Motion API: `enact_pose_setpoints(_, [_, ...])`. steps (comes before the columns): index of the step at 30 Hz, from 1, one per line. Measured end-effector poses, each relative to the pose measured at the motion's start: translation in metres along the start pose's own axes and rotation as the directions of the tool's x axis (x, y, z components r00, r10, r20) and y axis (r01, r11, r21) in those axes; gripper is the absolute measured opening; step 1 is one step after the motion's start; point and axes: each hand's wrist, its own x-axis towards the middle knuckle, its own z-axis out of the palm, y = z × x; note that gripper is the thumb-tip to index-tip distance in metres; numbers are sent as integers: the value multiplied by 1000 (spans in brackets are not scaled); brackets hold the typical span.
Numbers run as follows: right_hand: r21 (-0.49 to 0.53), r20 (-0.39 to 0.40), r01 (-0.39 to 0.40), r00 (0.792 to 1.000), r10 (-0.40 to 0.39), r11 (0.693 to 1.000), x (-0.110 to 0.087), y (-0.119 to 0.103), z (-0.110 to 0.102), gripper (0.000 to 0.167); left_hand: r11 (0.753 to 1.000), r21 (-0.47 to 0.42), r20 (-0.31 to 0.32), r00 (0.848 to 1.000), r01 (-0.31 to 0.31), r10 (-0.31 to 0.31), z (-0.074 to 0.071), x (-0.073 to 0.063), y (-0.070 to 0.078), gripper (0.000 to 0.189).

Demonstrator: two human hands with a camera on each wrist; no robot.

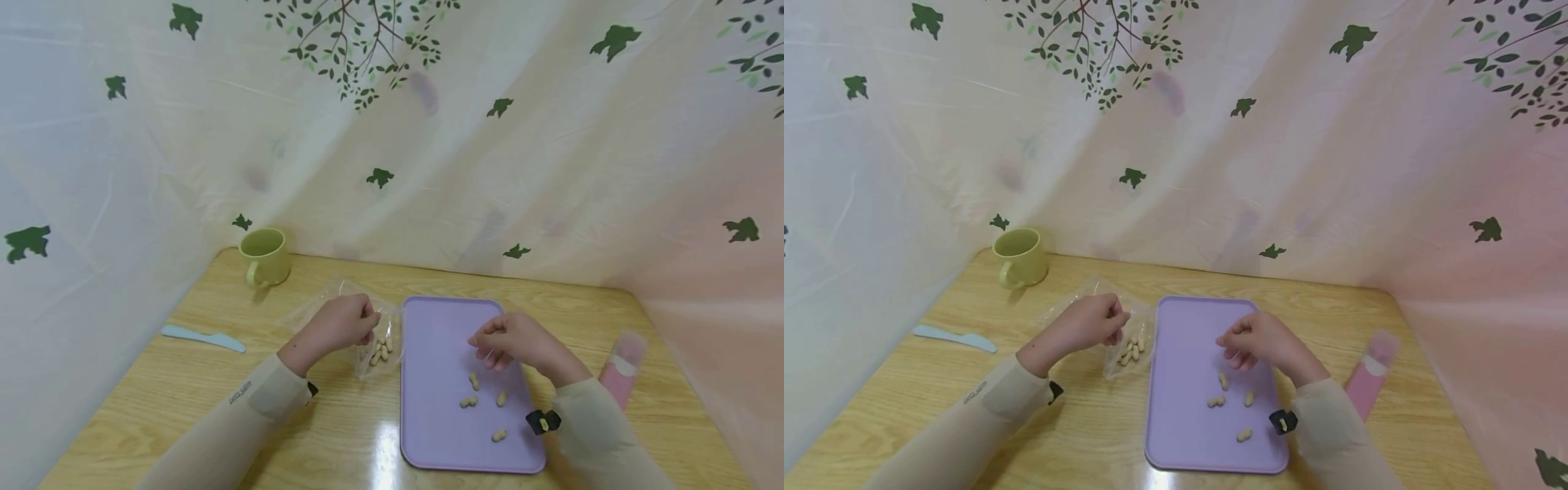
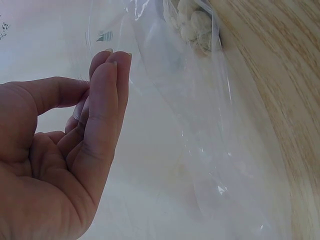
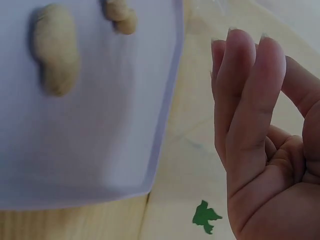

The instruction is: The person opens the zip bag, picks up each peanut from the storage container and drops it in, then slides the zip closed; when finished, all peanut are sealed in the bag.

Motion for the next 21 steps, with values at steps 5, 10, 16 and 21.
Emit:
enact_pose_setpoints(5, [-11,43,-16,999,17,1000,-4,13,5,29,1000,2,0,1000,6,-6,0,0,0,22])
enact_pose_setpoints(10, [-59,83,-35,996,40,998,-5,22,11,22,1000,3,-1,1000,11,-11,0,-1,1,22])
enact_pose_setpoints(16, [-157,98,-48,993,64,986,-5,23,20,26,1000,3,-2,1000,12,-12,1,0,0,23])
enact_pose_setpoints(21, [-180,103,-37,993,56,983,-4,22,27,27,1000,16,-3,1000,8,-8,2,0,-1,23])
